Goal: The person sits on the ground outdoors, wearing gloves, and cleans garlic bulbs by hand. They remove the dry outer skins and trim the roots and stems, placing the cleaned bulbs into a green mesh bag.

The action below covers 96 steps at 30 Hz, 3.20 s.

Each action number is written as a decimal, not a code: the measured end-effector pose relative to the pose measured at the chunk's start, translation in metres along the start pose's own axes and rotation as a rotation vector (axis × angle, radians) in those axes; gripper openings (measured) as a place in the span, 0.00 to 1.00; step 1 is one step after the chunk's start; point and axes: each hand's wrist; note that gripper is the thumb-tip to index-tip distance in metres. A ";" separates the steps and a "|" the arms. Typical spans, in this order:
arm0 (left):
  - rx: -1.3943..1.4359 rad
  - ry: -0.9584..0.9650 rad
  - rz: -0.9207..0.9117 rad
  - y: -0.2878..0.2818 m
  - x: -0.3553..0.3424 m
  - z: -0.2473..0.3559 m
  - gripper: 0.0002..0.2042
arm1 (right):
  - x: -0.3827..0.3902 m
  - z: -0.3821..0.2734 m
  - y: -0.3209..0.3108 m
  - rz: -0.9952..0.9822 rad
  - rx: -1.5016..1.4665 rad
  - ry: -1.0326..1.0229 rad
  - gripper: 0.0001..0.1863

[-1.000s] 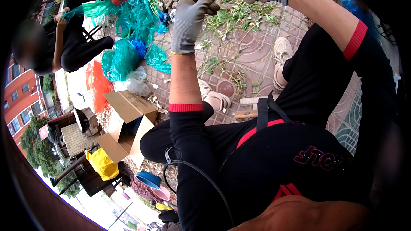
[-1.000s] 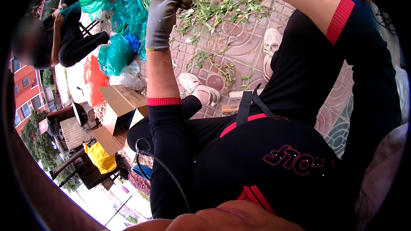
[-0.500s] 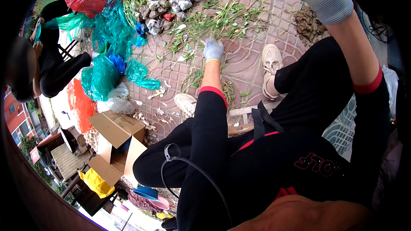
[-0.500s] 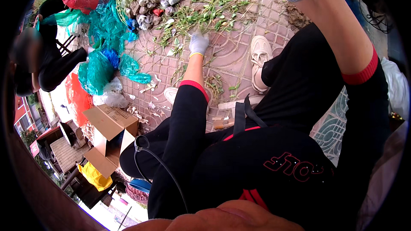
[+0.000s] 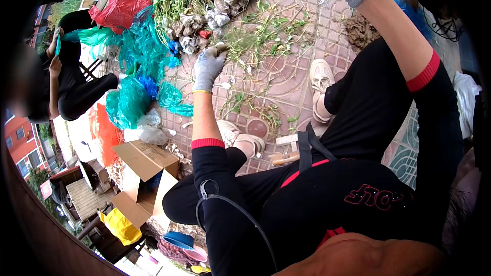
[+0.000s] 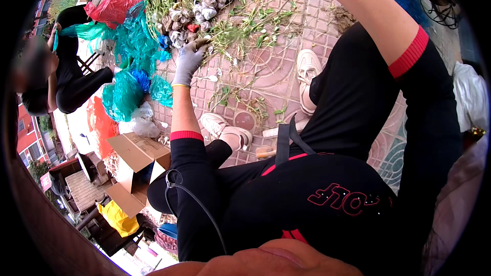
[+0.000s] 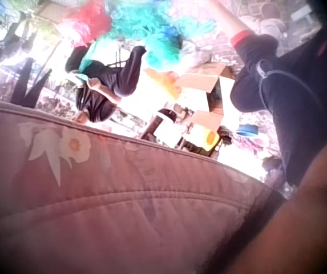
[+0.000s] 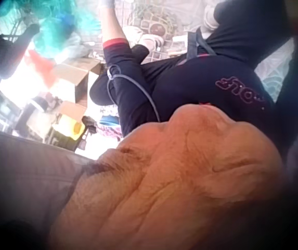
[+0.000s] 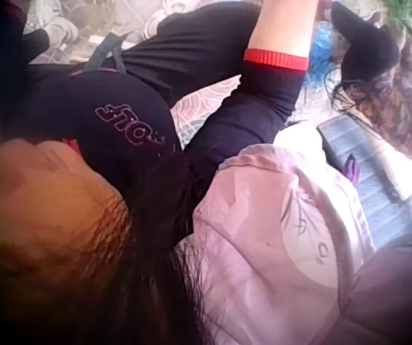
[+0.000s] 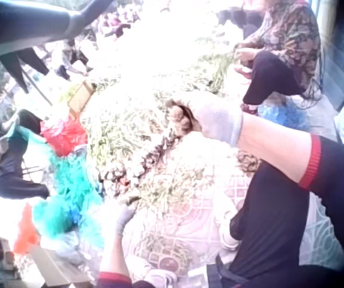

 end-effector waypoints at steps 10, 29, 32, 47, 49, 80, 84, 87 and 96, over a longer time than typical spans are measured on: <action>0.432 0.028 -0.006 -0.143 0.097 0.155 0.13 | 0.009 0.065 0.004 -0.288 0.620 0.053 0.16; 0.268 -0.073 0.283 -0.141 0.077 0.072 0.13 | 0.044 0.077 0.029 -0.517 0.311 0.659 0.18; 0.215 -0.106 0.220 -0.138 0.071 0.068 0.13 | 0.049 0.071 0.029 -0.578 0.303 0.669 0.18; 0.092 0.128 0.781 -0.098 0.007 0.060 0.20 | 0.032 0.017 0.019 -0.215 0.116 0.125 0.13; 0.157 0.077 0.832 -0.075 0.000 0.050 0.19 | 0.040 0.001 0.016 -0.249 0.048 -0.115 0.12; -0.130 -0.005 -0.075 0.180 -0.103 0.044 0.18 | 0.036 -0.035 -0.011 -0.196 0.021 -0.358 0.15; 0.018 0.096 0.055 0.144 -0.088 0.030 0.13 | 0.037 -0.028 0.001 -0.148 0.059 -0.367 0.15; 0.430 -0.006 0.156 0.122 -0.085 0.040 0.10 | 0.042 -0.037 0.003 -0.131 0.079 -0.344 0.14; 0.206 0.207 0.192 -0.016 -0.026 0.080 0.10 | 0.017 -0.014 -0.005 0.175 0.508 -0.375 0.10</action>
Point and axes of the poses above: each hand's wrist, its own x-axis away from the middle knuckle, its own y-axis out of the palm, z = x × y, and after that the axes turned 5 degrees about x, right-handed
